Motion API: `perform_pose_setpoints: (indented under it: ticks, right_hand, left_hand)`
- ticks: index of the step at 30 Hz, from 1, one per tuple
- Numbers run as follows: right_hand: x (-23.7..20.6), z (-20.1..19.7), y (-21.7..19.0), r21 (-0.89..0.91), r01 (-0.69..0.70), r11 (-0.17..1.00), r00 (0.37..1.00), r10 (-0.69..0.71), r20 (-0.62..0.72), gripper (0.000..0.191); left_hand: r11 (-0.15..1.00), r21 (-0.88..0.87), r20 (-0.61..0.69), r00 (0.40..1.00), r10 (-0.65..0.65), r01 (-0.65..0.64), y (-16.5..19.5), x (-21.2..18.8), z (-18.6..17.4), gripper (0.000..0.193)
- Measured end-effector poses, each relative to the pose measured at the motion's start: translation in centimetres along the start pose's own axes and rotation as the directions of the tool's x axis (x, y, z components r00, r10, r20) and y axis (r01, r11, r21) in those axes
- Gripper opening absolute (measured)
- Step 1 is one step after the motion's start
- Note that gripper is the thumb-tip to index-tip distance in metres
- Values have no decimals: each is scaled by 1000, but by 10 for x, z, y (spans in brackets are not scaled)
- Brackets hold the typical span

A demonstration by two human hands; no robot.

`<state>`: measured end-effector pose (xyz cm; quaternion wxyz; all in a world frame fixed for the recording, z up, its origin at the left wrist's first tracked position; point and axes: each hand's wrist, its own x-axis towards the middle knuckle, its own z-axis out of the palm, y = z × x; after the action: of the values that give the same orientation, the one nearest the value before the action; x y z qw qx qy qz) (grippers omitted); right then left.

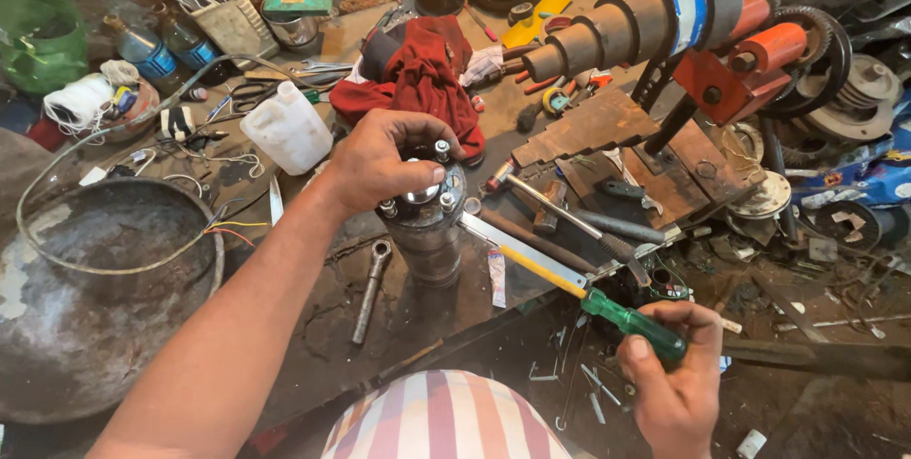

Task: The person applies grease to small metal components and inserts them into a cylindrical motor housing. They use a screwdriver and hammer to secure the components in place. The person repeats this process for multiple components.

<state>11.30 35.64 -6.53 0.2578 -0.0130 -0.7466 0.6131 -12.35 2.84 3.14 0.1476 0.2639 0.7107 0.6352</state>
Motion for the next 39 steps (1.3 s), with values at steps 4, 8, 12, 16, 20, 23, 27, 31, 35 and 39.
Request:
perform_pose_setpoints:
  ticks: [4, 8, 12, 16, 20, 23, 27, 31, 35, 39]
  right_hand:
    - [5, 2, -3, -174, -213, 961, 977, 204, -69, 27]
    - [6, 0, -4, -195, 11, 981, 998, 2, 70, 35]
    - [3, 2, 1, -64, -12, 998, 1000, 10, -21, 35]
    - [3, 0, 0, -299, -257, 919, 966, 256, -41, 22]
    - [1, 6, -9, -17, 111, 994, 994, -112, -6, 41]
    - [-1, 11, -11, -172, 84, 982, 992, -98, -74, 37]
    - [5, 5, -14, -454, -68, 888, 997, 77, 2, 23]
    - [17, 8, -31, -548, 244, 800, 969, -180, 169, 37]
    - [38, 8, -57, -582, 698, 418, 715, -452, 533, 31]
    - [48, 7, -64, -609, 644, 463, 764, -364, 532, 25]
  left_hand:
    - [999, 19, -23, 999, -39, 39, 1, -1, 1, 33]
    - [1000, -7, -3, 1000, -2, 2, 1, -2, 1, 31]
    - [999, -33, -8, 1000, -10, 10, 3, -2, 1, 31]
    - [999, -9, -25, 999, -35, 35, 3, -2, 2, 32]
    - [1000, -16, -13, 1000, -6, 6, 3, -1, 1, 32]
    - [1000, -31, -14, 1000, 6, -6, 2, -1, 2, 31]
    - [1000, -1, -27, 1000, -1, 1, 1, -2, 3, 32]
    - [999, -25, -8, 999, 38, -38, 2, -3, 3, 31]
    - [1000, 16, -9, 1000, 1, -1, 0, -2, 2, 32]
    - [999, -26, -15, 1000, 20, -20, -4, 0, 2, 32]
